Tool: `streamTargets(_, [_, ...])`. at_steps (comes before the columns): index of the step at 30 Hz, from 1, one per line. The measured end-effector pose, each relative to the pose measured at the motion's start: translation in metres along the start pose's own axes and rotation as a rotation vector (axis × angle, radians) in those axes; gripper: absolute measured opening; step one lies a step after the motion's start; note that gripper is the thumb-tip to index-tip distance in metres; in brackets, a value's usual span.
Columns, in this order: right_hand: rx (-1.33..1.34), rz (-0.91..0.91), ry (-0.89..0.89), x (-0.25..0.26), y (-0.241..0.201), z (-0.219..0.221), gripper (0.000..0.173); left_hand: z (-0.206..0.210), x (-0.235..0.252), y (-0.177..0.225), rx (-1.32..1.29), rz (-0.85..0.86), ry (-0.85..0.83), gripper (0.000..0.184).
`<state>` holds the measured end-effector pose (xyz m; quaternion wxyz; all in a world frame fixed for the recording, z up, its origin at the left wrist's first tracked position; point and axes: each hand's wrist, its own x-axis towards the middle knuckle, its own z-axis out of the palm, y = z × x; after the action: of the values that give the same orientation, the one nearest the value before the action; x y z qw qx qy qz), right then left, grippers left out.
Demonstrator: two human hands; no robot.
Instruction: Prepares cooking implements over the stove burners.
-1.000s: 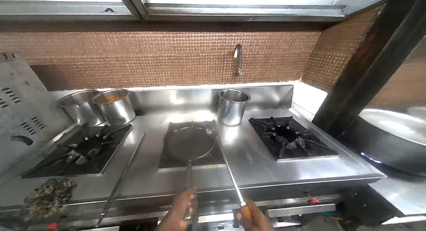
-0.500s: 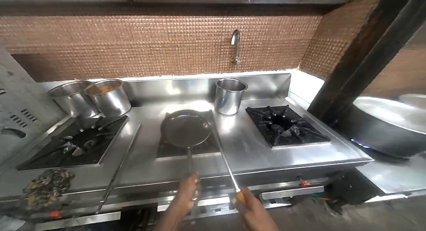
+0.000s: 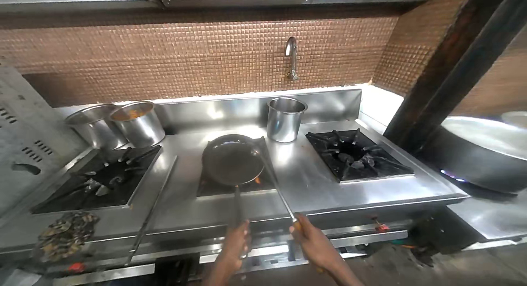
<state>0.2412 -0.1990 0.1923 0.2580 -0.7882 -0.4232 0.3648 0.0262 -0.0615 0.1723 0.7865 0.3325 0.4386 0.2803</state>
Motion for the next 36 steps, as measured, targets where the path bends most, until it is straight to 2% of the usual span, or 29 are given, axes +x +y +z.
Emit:
streamTargets(12, [-0.270, -0.068, 0.060, 0.024, -0.011, -0.039, 0.053, -0.008, 0.011, -0.016, 0.032, 0.044, -0.015, 0.010])
streamTargets(16, [-0.428, -0.043, 0.030, 0.019, -0.013, -0.057, 0.056, -0.009, 0.008, -0.008, 0.047, 0.039, -0.024, 0.010])
streamTargets(19, [-0.436, -0.001, -0.035, 0.008, -0.019, -0.069, 0.054, -0.005, 0.001, 0.003, 0.113, 0.043, 0.014, 0.011])
streamTargets(21, [-0.351, 0.034, -0.093, -0.002, -0.022, -0.077, 0.052, -0.001, -0.004, 0.012, 0.147, 0.038, 0.030, 0.011])
streamTargets(29, [0.352, 0.184, -0.333, -0.044, -0.046, -0.094, 0.041, 0.023, -0.020, 0.059, 0.262, -0.006, 0.041, 0.009])
streamTargets(33, [0.623, 0.235, -0.427, -0.057, -0.064, -0.103, 0.034, 0.035, -0.031, 0.072, 0.249, -0.047, 0.049, 0.008])
streamTargets(36, [0.855, 0.268, -0.459, -0.059, -0.073, -0.103, 0.039, 0.037, -0.034, 0.071, 0.167, -0.046, 0.028, 0.008])
